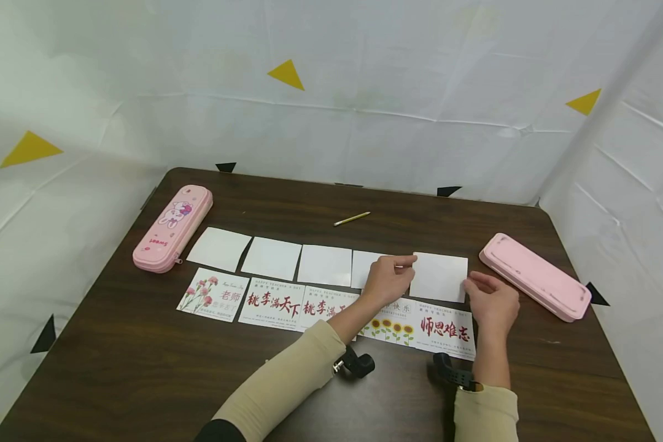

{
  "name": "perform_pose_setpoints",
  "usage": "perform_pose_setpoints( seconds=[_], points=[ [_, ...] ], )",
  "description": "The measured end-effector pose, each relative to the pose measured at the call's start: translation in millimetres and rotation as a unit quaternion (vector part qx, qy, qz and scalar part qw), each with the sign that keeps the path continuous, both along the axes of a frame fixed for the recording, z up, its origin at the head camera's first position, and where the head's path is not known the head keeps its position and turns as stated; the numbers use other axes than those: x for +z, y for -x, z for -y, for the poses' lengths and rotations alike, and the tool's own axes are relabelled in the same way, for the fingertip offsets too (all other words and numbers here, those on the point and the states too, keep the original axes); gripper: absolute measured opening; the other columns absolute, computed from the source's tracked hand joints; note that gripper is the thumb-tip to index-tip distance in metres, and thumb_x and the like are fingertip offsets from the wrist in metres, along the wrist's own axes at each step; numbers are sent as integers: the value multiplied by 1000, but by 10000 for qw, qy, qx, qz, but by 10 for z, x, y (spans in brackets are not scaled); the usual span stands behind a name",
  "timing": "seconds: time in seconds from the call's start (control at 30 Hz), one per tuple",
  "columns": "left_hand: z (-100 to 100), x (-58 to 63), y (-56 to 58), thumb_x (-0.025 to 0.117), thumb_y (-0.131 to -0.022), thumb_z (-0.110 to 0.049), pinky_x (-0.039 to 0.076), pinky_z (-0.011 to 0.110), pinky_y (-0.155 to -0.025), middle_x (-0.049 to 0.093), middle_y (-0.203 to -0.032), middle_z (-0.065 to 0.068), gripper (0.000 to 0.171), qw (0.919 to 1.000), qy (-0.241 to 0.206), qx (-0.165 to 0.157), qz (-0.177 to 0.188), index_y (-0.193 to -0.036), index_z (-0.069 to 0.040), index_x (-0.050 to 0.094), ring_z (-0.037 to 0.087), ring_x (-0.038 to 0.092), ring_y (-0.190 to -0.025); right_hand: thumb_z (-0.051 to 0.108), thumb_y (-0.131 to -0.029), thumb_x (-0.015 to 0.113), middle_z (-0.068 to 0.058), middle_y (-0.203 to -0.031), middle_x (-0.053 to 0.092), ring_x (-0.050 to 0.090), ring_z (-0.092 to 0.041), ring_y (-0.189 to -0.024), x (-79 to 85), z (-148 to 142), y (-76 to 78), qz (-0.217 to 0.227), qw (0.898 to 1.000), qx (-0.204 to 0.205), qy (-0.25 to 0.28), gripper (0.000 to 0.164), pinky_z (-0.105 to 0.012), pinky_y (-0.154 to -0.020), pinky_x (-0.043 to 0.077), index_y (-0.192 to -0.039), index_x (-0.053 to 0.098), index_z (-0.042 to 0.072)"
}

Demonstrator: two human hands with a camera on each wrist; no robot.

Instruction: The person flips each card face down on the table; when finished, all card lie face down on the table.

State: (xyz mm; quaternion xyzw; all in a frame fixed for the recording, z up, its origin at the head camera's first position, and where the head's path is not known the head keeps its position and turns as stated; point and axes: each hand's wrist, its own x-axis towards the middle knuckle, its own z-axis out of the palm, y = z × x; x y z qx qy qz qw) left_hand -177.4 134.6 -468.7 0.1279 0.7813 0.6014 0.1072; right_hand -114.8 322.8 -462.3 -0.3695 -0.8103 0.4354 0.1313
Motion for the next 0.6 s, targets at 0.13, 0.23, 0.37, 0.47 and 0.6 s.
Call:
perform_pose_setpoints(
  seconds=[0.13,0.23,0.37,0.47,0.6],
  points=[
    [4,-5,-9,56,-94,-14,50,25,-86,69,-120,3,36,9994,225,-236,107,-127,-13,68,12,66,-106,28,-93,67,-15,-117,69,61,-30,-110,-16,10,-14,146,9999,88,-9,35,-30,-73,44,-122,70,9],
    [4,-10,-7,55,-94,-15,49,27,-90,66,-125,6,39,9982,347,-455,182,-131,-12,64,15,63,-113,29,-94,66,-14,-119,68,61,-30,-111,-26,9,-20,210,9996,171,48,36,-28,-72,47,-124,69,10],
    [12,-39,16,55,-93,-17,41,18,-58,65,-69,-2,43,9959,489,-757,80,-136,-10,60,4,55,-59,29,-96,63,-15,-122,67,59,-31,-116,-35,7,-16,210,9992,322,82,37,-33,-80,47,-126,68,8],
    [26,-65,33,56,-93,-17,20,22,-46,29,-49,-5,45,9942,535,-935,-32,-137,-9,59,6,18,-44,28,-96,62,-17,-123,66,57,-34,-119,-51,6,-9,194,9989,420,86,37,-41,-88,44,-126,67,6],
    [44,-78,36,57,-92,-18,33,19,-54,58,-64,-1,44,9939,559,-947,-49,-136,-11,60,5,43,-52,28,-97,61,-17,-123,65,57,-34,-119,-61,7,-8,213,9986,482,98,37,-43,-91,44,-126,67,6]
  ],
)
